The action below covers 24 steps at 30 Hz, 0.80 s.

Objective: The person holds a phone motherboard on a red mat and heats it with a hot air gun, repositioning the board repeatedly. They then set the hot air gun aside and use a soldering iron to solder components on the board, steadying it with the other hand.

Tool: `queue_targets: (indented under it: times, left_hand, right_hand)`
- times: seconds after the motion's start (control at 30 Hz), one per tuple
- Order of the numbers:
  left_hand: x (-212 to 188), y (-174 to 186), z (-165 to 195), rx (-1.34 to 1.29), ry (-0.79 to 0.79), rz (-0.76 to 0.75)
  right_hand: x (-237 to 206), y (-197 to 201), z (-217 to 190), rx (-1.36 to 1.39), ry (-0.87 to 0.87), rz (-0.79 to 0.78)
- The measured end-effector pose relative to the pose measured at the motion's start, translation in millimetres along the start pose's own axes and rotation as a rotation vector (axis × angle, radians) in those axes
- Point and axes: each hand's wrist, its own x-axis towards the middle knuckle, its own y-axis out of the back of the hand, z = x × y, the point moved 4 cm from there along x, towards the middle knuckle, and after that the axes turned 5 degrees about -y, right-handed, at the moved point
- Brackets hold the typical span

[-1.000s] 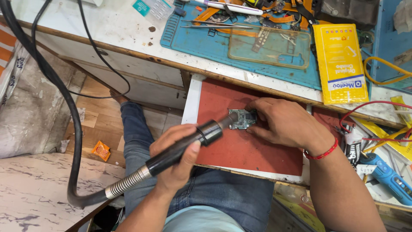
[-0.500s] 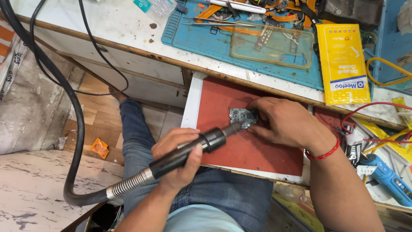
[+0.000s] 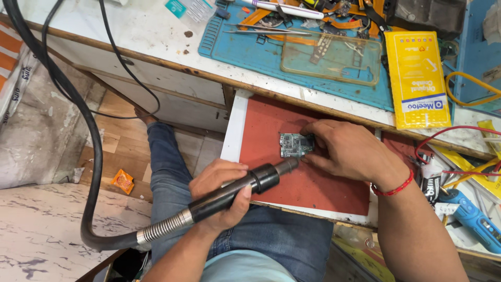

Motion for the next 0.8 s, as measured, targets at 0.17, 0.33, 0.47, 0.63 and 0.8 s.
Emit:
queue_targets:
  times: [0.17,0.33,0.47,0.63,0.8]
  left_hand:
    - [-2.3,2.1,-4.8,0.083,0.113,0.108]
    - [-1.4,0.2,-3.7,0.041,0.087,0.070]
    - [-0.9,0.3,-3.0,0.066,0.076,0.052]
    - [-3.7,1.0,-4.6,0.067,0.099,0.110]
    - [-6.5,1.7,-3.9,0.035,0.070,0.059]
  right_hand:
    - [-1.6,0.3,-0.4,0.015,0.010,0.004]
    - [-0.8,-0.6,0.5,0.008,-0.002,-0.010]
    - [-1.4,1.1,-0.7,0.022,0.029,0.024]
    - [-1.8,-0.2,0.7,0.017,-0.030,-0.024]
    - [-2.1,0.7,0.4,0.013,-0.020,-0.015]
